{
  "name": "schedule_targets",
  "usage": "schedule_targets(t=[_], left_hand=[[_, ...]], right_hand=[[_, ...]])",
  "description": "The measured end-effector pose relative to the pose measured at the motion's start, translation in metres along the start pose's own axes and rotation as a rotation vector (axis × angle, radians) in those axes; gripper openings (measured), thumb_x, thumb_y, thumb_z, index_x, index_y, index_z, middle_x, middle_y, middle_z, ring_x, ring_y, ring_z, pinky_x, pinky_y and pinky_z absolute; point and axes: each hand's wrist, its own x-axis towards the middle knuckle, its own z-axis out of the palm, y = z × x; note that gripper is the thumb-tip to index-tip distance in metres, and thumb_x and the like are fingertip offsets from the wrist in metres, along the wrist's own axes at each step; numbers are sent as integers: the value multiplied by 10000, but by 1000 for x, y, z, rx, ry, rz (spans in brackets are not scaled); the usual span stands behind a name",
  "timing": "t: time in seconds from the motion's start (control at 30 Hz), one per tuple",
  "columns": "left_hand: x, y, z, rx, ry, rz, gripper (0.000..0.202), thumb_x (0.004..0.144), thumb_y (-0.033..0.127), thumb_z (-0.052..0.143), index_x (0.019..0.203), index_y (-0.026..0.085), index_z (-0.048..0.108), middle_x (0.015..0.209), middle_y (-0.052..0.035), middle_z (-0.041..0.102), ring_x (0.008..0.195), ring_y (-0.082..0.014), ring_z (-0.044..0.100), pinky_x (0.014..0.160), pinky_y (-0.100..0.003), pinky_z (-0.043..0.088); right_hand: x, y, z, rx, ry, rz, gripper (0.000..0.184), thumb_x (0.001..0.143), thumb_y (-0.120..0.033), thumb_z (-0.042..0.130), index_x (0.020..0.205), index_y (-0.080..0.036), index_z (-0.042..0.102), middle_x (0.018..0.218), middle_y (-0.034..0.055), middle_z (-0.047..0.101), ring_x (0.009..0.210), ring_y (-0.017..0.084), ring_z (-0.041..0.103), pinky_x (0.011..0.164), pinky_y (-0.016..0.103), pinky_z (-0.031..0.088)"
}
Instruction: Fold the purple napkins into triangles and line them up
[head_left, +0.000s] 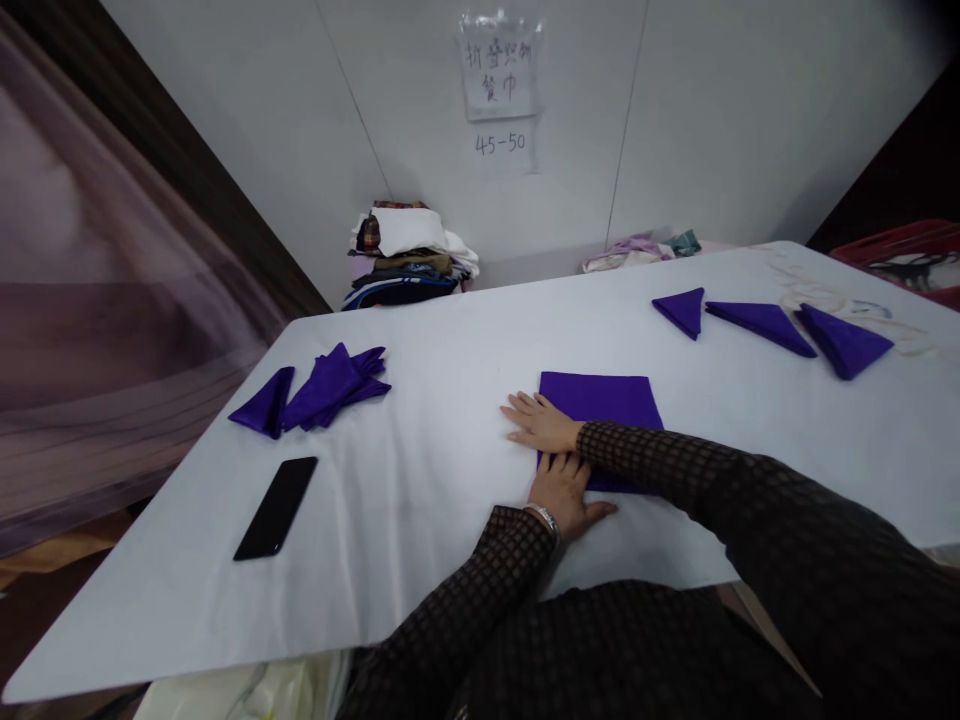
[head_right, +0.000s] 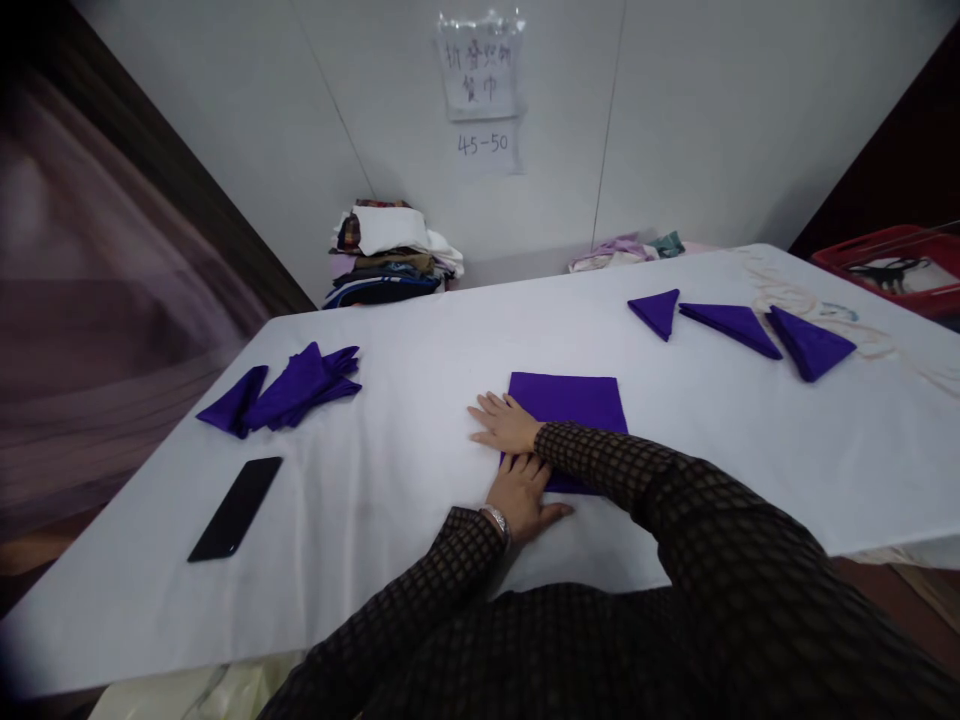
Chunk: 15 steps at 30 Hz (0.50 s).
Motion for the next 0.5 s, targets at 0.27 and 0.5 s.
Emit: schedule_targets(t=[0.27,0.5], left_hand=[[-1,0,5,-13,-23,-4,834,839,714,384,1466,167,338,1524,-140,346,1426,-351,212,1150,-596,171],[-4,0,2,-57,-61,8,834,841,700,390,1491,185,301,1564,-132,263,1454,-353,145,1156,-609,165]], right_hand=[[30,33,1,-106,62,37,745,931,-660,240,1503,-185,293,1586,128,167,1457,301,95,1147,548,92],[67,74,-7,-108,81,128,757,922,-669,218,1517,-204,256,1595,111,149,1457,311,91,1143,556,100]])
